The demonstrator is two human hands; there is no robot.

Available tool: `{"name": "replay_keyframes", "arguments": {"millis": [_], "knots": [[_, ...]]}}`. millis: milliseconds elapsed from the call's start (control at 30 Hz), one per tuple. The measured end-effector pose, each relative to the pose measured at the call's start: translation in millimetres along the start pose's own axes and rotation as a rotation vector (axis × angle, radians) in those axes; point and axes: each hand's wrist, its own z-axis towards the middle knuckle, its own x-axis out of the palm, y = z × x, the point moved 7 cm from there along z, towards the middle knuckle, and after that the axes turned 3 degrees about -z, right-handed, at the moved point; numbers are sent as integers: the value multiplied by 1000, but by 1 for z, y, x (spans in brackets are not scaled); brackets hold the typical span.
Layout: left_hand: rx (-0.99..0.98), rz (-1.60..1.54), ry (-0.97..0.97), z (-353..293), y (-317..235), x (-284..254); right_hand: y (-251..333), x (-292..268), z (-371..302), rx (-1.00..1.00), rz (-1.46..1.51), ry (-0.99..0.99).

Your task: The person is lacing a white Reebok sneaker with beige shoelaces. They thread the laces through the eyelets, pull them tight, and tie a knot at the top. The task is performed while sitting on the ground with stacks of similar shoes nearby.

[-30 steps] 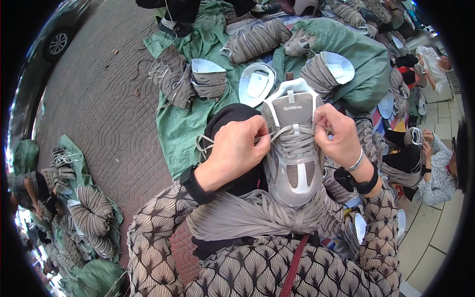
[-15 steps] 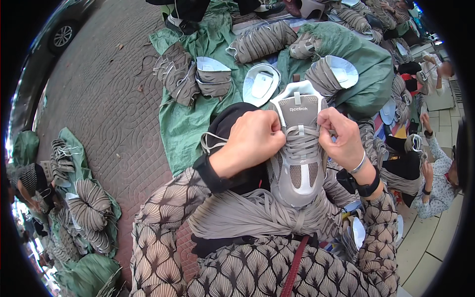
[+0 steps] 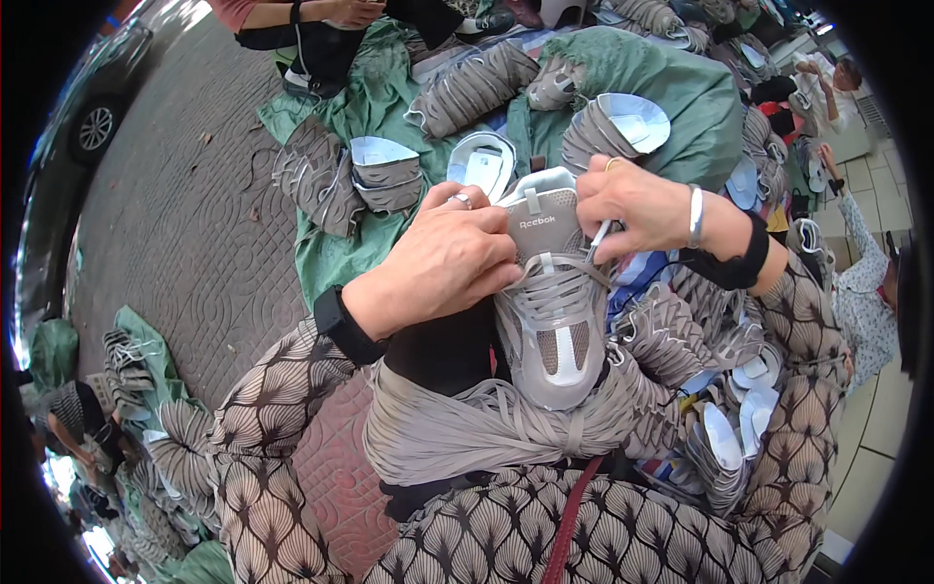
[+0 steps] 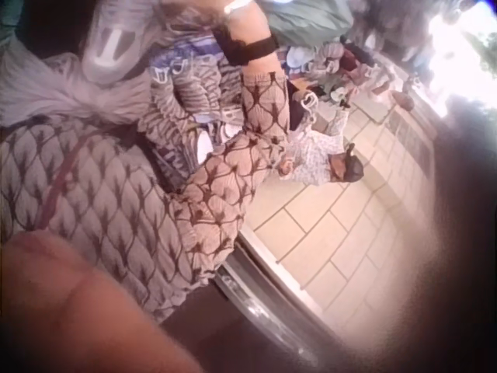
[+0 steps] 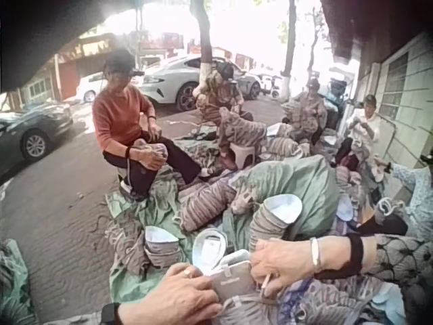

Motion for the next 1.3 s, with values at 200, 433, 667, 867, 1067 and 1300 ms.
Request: {"name": "replay_keyframes", "arguments": {"millis": [200,433,667,867,1067,1300], "knots": [[-234,-210,63,8,11,22,1,24,-6,121,16,21],[-586,-1159,-309,34,71,1,-40,-46,23,289,641,-667],[-469,-931,-475,84,100,-54,-68,-37,73,481,1473,-538],[-453,-1404,-184,96,90,-31,-140,-104,88,164,1208,-775],[-468,-1333,-429,133,137,-66,-168,-104,72,370,1697,-763],[-533,-1041,-348,132,132,-63,-62,-15,51,110,1491,-143]]}}
